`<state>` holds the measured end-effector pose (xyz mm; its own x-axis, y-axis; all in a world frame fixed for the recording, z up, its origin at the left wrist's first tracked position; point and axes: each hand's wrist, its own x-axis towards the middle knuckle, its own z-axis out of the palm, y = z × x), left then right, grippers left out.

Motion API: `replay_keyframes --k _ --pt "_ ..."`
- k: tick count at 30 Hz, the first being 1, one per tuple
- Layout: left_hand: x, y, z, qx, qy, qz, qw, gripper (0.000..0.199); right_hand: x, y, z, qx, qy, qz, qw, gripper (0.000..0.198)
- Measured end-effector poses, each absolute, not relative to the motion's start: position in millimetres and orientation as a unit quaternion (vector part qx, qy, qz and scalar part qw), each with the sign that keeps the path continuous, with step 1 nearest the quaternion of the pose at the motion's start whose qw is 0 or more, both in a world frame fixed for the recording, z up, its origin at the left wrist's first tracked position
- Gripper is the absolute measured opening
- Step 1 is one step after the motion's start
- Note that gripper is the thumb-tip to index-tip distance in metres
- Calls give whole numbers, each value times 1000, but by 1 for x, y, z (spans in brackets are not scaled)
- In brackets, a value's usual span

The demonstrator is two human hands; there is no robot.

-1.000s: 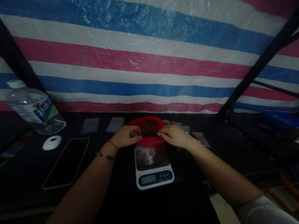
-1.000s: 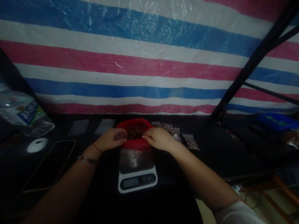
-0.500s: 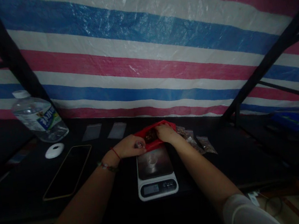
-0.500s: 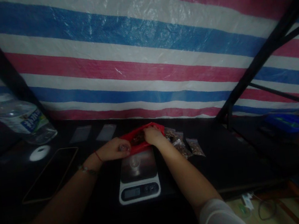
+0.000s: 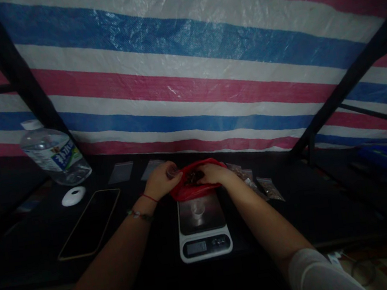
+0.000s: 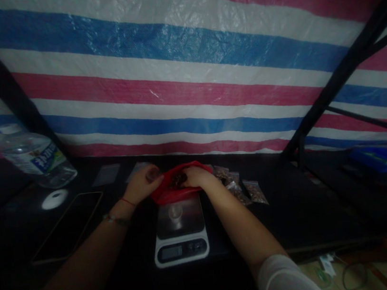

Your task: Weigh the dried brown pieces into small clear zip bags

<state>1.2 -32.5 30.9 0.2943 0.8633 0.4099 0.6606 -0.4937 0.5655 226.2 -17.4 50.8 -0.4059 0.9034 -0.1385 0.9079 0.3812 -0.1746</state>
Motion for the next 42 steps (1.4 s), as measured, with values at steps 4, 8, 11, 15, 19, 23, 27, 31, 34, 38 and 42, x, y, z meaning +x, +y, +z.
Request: replay_keyframes --k 4,8,11,15,19,23,27,31,34,38,42 --pt "-2 -22 23 781 523 306 148 39 219 -15 50 528 840 -126 7 56" --pt "-1 -18 16 792 539 231 171 26 212 -15 52 493 853 -171 4 57" --pt "-1 -17 14 784 546 262 138 23 209 -13 50 491 855 -166 17 52" --pt "-1 -17 15 751 556 336 115 25 210 -11 47 488 861 -141 26 43" --pt "-1 -17 15 738 553 369 115 31 210 -11 43 487 863 -132 22 42" --pt "-2 -17 12 729 535 409 123 41 209 -14 40 496 861 -114 -6 36" --pt "-2 -17 10 706 520 465 122 47 208 -19 39 495 860 -125 -25 35" --pt "-2 -21 12 717 485 490 105 54 207 -21 38 499 856 -133 -37 34" --pt "-2 -22 13 732 460 493 98 52 209 -20 36 498 856 -123 -62 33" --pt "-2 -21 12 744 450 481 119 48 217 -22 35 498 854 -113 -102 29" --pt "-1 -19 11 749 446 471 137 46 224 -26 35 489 857 -100 -131 24"
